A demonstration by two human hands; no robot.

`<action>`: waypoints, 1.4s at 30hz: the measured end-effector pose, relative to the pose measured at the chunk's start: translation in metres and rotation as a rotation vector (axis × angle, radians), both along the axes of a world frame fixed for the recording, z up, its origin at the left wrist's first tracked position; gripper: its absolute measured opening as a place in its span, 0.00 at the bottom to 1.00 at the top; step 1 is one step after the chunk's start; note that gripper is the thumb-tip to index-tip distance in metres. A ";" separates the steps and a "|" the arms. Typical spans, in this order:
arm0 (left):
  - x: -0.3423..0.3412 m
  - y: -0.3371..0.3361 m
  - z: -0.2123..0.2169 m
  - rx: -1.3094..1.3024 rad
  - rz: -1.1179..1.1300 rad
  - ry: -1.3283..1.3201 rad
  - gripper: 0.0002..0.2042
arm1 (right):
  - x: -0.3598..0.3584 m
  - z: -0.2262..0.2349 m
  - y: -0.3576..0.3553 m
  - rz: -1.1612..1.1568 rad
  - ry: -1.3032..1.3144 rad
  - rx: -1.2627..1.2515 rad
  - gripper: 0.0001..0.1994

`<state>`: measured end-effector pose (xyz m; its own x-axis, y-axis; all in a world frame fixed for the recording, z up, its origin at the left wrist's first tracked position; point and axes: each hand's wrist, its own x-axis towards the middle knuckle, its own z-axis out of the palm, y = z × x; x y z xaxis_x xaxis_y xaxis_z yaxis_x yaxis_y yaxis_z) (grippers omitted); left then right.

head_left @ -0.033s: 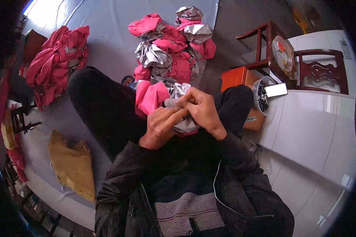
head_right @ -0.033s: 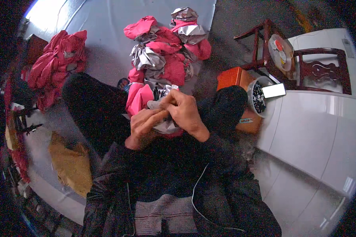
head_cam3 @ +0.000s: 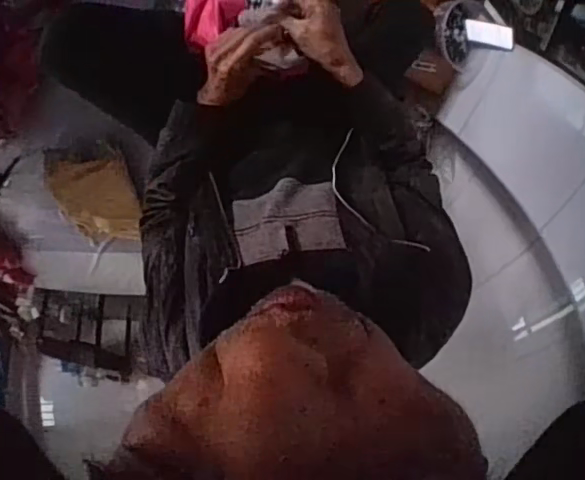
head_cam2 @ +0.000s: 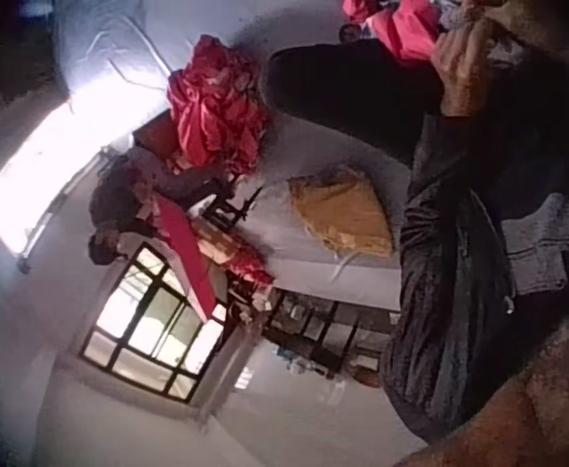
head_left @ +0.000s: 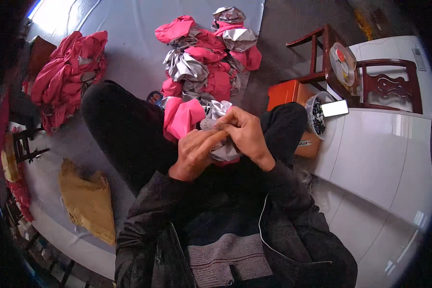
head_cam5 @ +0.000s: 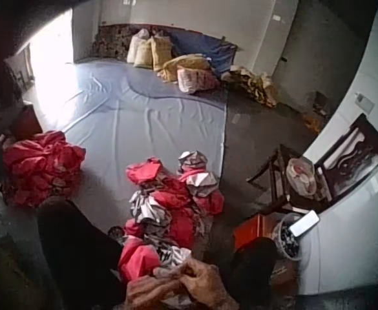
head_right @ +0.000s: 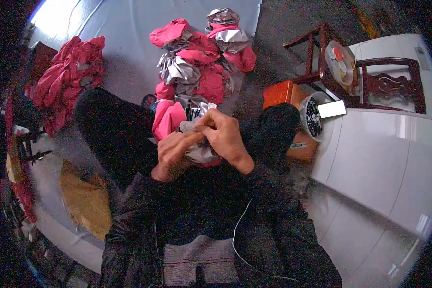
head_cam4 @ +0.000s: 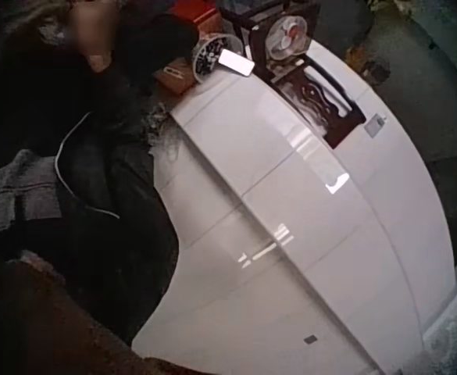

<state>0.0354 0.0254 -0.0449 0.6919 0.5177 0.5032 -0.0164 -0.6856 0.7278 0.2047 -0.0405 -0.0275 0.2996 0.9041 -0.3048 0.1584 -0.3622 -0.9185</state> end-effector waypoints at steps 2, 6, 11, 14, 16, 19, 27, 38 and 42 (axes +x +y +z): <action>-0.001 -0.002 0.000 -0.062 0.029 -0.032 0.23 | -0.006 0.000 -0.010 -0.095 0.014 0.025 0.05; -0.001 -0.005 -0.003 -0.085 0.030 -0.068 0.22 | -0.019 0.002 -0.019 -0.274 0.079 0.118 0.07; -0.001 -0.004 -0.002 -0.051 0.026 -0.077 0.21 | -0.022 0.003 -0.026 -0.325 0.150 0.139 0.08; 0.002 -0.003 0.004 -0.027 0.048 -0.077 0.20 | -0.022 0.007 -0.028 -0.343 0.170 0.132 0.08; 0.002 -0.003 0.004 -0.014 0.059 -0.075 0.20 | -0.022 0.007 -0.029 -0.346 0.157 0.140 0.08; 0.000 -0.003 0.004 -0.009 0.097 -0.046 0.17 | -0.024 0.007 -0.030 -0.350 0.133 0.158 0.08; 0.001 -0.005 0.007 -0.076 0.096 -0.043 0.19 | -0.027 0.012 -0.032 -0.311 0.064 0.161 0.07; -0.001 -0.002 -0.002 -0.038 0.088 -0.010 0.21 | -0.026 0.016 -0.036 -0.254 -0.018 0.193 0.07; 0.002 -0.007 0.001 -0.152 0.148 -0.008 0.24 | -0.024 0.021 -0.038 -0.218 -0.032 0.180 0.08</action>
<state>0.0378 0.0180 -0.0444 0.5990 0.6835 0.4171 0.0701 -0.5637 0.8230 0.1810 -0.0788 -0.0070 0.4994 0.8562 -0.1327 0.1243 -0.2224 -0.9670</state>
